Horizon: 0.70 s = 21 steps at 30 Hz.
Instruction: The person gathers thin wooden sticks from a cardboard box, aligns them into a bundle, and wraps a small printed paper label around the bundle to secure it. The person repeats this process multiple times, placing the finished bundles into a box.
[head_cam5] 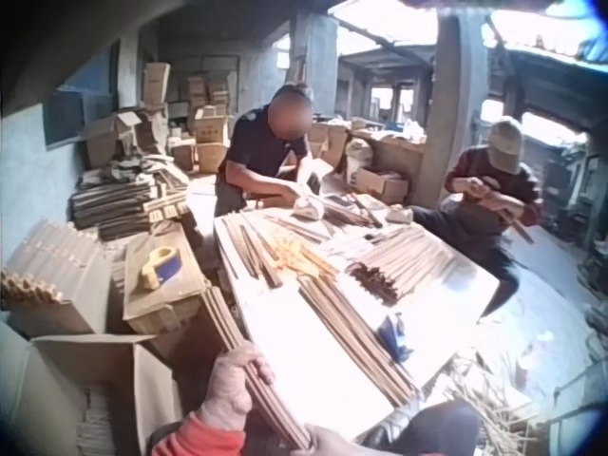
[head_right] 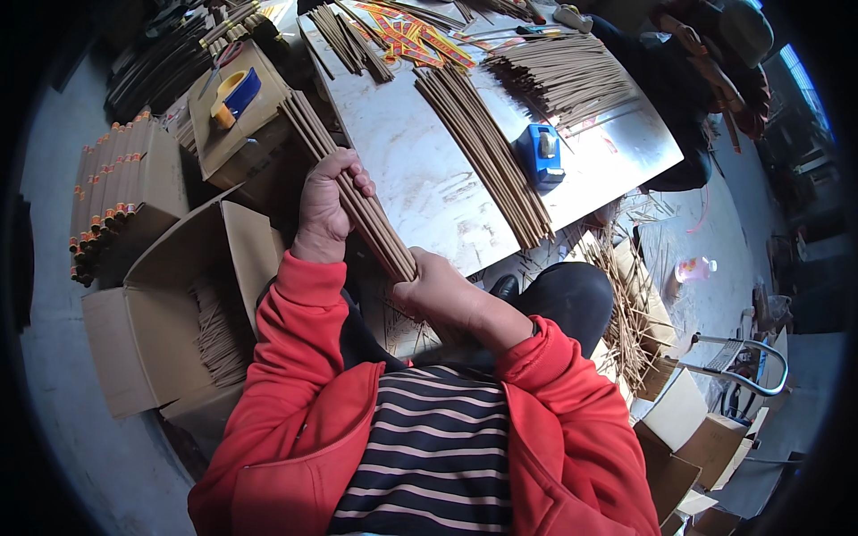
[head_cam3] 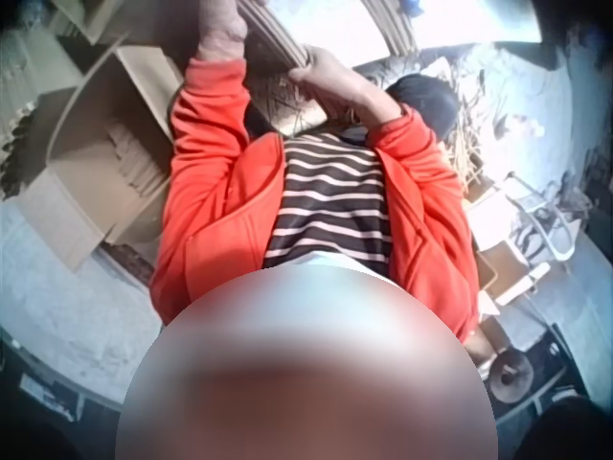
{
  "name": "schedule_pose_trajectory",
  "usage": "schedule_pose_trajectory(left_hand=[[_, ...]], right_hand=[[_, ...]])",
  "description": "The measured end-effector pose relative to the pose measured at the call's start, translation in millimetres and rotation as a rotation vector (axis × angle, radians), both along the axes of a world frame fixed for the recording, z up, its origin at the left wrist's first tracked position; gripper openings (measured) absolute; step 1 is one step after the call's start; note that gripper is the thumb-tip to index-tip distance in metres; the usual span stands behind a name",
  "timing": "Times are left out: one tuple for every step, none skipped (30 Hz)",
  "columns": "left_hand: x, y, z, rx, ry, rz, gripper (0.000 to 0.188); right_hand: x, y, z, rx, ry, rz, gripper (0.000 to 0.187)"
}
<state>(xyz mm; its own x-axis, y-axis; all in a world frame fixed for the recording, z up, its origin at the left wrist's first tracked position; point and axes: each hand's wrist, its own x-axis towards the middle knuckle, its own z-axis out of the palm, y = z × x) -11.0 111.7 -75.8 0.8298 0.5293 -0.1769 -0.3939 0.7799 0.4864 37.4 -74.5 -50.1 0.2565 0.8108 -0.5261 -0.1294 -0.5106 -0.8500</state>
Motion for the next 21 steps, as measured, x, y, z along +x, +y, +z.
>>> schedule_pose_trajectory(left_hand=[[-0.8, 1.5, 1.6, 0.035, 0.050, 0.034, 0.014], [-1.7, 3.8, -2.1, -0.006, 0.027, 0.008, 0.013], [-1.0, 3.0, -4.6, -0.041, -0.037, 0.001, 0.012], [-0.2, 0.1, -5.5, -0.073, -0.100, -0.006, 0.012], [0.0, -3.6, -6.1, -0.106, -0.163, -0.013, 0.012], [-2.4, -10.3, -6.9, -0.115, -0.223, -0.086, 0.011], [-3.4, -22.0, 0.5, -0.147, -0.214, -0.129, 0.009], [-3.1, -29.4, -1.5, -0.139, -0.247, -0.158, 0.009], [-2.0, -32.6, -5.1, -0.131, -0.280, -0.188, 0.009], [0.1, -31.3, -7.9, -0.167, -0.275, -0.187, 0.009], [0.4, -29.1, -9.8, -0.164, -0.274, -0.186, 0.009], [0.0, -26.5, -11.0, -0.161, -0.274, -0.184, 0.010], [-0.3, -25.0, -9.9, -0.158, -0.272, -0.179, 0.010], [0.1, -24.6, -8.1, -0.177, -0.246, -0.163, 0.012], [0.2, -24.5, -6.1, -0.171, -0.223, -0.154, 0.012], [0.0, -24.9, -4.7, -0.165, -0.199, -0.145, 0.012], [0.2, -25.1, -4.4, -0.160, -0.175, -0.136, 0.012], [1.6, -24.6, -4.9, -0.143, -0.123, -0.115, 0.012], [2.7, -23.4, -6.0, -0.127, -0.069, -0.093, 0.012], [3.6, -22.4, -7.2, -0.110, -0.015, -0.071, 0.012], [3.5, -20.9, -8.7, -0.100, 0.015, -0.060, 0.012]], right_hand=[[0.7, 0.6, 4.6, -0.009, 0.072, 0.018, 0.017], [2.1, 1.5, 12.4, -0.018, 0.145, 0.035, 0.016], [4.1, 2.3, 17.1, -0.028, 0.218, 0.053, 0.016], [7.4, 2.1, 14.8, 0.027, 0.336, 0.063, 0.015], [8.8, 1.3, 14.4, 0.029, 0.411, 0.050, 0.015], [9.8, 0.5, 14.5, 0.030, 0.485, 0.038, 0.015], [10.5, 0.0, 13.6, 0.032, 0.561, 0.023, 0.015], [10.8, 0.8, 12.7, 0.043, 0.572, 0.009, 0.015], [12.3, 1.3, 10.9, 0.046, 0.609, 0.009, 0.015], [14.3, 1.3, 8.3, 0.049, 0.645, 0.008, 0.015], [16.0, 1.4, 6.5, 0.051, 0.682, 0.008, 0.015], [16.2, 2.9, 5.9, 0.077, 0.643, 0.035, 0.015], [16.1, 4.6, 8.2, 0.062, 0.615, 0.032, 0.015], [15.7, 6.1, 13.0, 0.046, 0.586, 0.030, 0.015], [15.6, 7.3, 15.4, 0.031, 0.558, 0.027, 0.016], [15.6, 7.9, 14.3, 0.035, 0.509, 0.031, 0.016], [15.8, 8.4, 12.7, 0.040, 0.461, 0.034, 0.016], [16.1, 8.6, 11.6, 0.044, 0.412, 0.037, 0.017], [15.6, 8.9, 11.3, 0.045, 0.379, 0.042, 0.017], [15.4, 9.2, 11.1, 0.045, 0.345, 0.047, 0.017], [15.0, 9.3, 10.6, 0.046, 0.312, 0.052, 0.017]])
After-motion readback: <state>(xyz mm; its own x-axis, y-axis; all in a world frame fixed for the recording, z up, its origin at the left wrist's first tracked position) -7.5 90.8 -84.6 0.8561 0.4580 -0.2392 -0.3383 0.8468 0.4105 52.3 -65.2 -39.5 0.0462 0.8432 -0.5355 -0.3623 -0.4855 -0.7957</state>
